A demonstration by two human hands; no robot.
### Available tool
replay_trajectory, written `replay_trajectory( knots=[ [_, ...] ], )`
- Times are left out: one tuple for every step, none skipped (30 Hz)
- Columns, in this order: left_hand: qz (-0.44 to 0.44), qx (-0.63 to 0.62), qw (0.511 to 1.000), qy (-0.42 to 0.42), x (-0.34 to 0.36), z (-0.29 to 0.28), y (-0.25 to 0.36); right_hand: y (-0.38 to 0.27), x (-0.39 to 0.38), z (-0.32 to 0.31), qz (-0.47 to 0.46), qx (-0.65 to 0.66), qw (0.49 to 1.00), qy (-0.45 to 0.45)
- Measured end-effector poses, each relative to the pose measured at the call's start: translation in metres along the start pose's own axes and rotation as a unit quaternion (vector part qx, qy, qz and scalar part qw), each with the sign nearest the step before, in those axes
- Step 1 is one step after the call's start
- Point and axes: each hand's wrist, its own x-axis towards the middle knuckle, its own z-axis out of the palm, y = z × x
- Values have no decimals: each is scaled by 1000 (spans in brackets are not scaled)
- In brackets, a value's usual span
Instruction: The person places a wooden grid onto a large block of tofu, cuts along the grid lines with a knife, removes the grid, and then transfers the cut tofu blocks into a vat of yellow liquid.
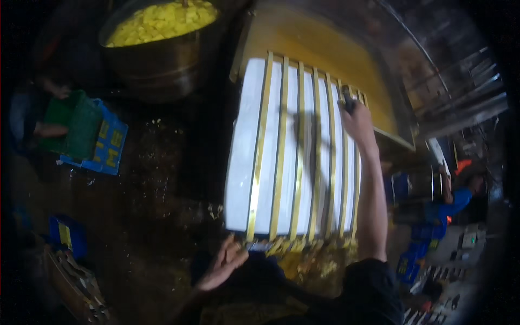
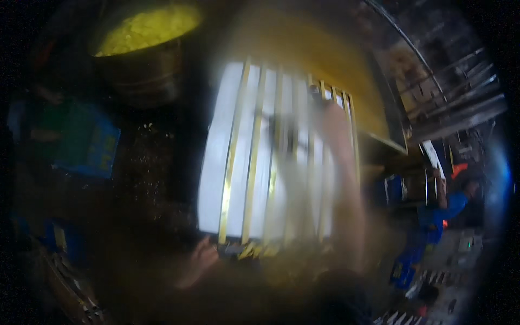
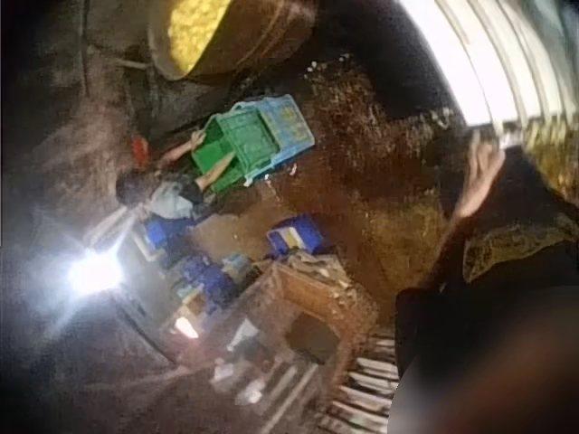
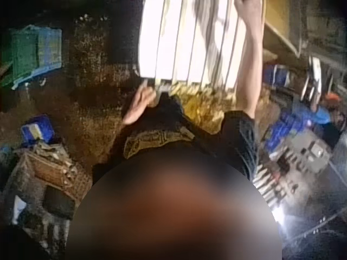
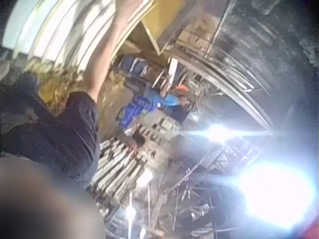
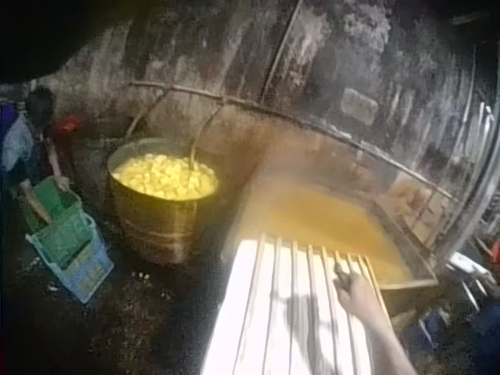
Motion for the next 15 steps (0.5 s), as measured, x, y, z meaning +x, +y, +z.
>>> replay_trajectory(
  knots=[
    [-19, 13, 998, -60, 16, 7, -21, 81, 52, 19, -26, -104, 994, 35],
    [-29, 14, 997, -75, 23, 0, -44, 71, 86, 39, -102, -79, 991, 23],
    [-25, 95, 991, -96, 25, 10, -48, 68, 113, 47, -169, -65, 983, 13],
    [-25, 35, 997, -57, 23, 39, -45, 91, 136, 52, -80, -40, 994, -60],
    [-29, 1, 998, -49, 24, 52, -44, 106, 157, 59, 7, -12, 991, -132],
    [-30, -36, 998, -32, 23, 64, -44, 105, 167, 70, 30, -42, 971, -234],
    [-41, -48, 996, -55, 27, 71, -46, 110, 175, 79, 24, -58, 960, -273],
    [-52, -60, 994, -82, 32, 79, -48, 116, 185, 83, 17, -68, 953, -295],
    [-43, -61, 994, -86, 36, 88, -56, 123, 192, 85, 10, -65, 949, -307],
    [-28, -59, 994, -85, 42, 95, -62, 135, 200, 79, 8, -57, 951, -304],
    [-13, -53, 995, -78, 46, 99, -68, 147, 207, 69, 7, -39, 955, -295],
    [2, -49, 996, -69, 48, 99, -74, 158, 216, 52, 3, -15, 960, -279],
    [22, -46, 997, -54, 48, 97, -83, 168, 230, 26, -10, 24, 967, -253],
    [40, -43, 997, -44, 51, 92, -92, 185, 243, -11, -28, 76, 972, -220],
    [59, -39, 997, -24, 52, 85, -102, 190, 251, -50, -50, 127, 972, -193]
  ],
)
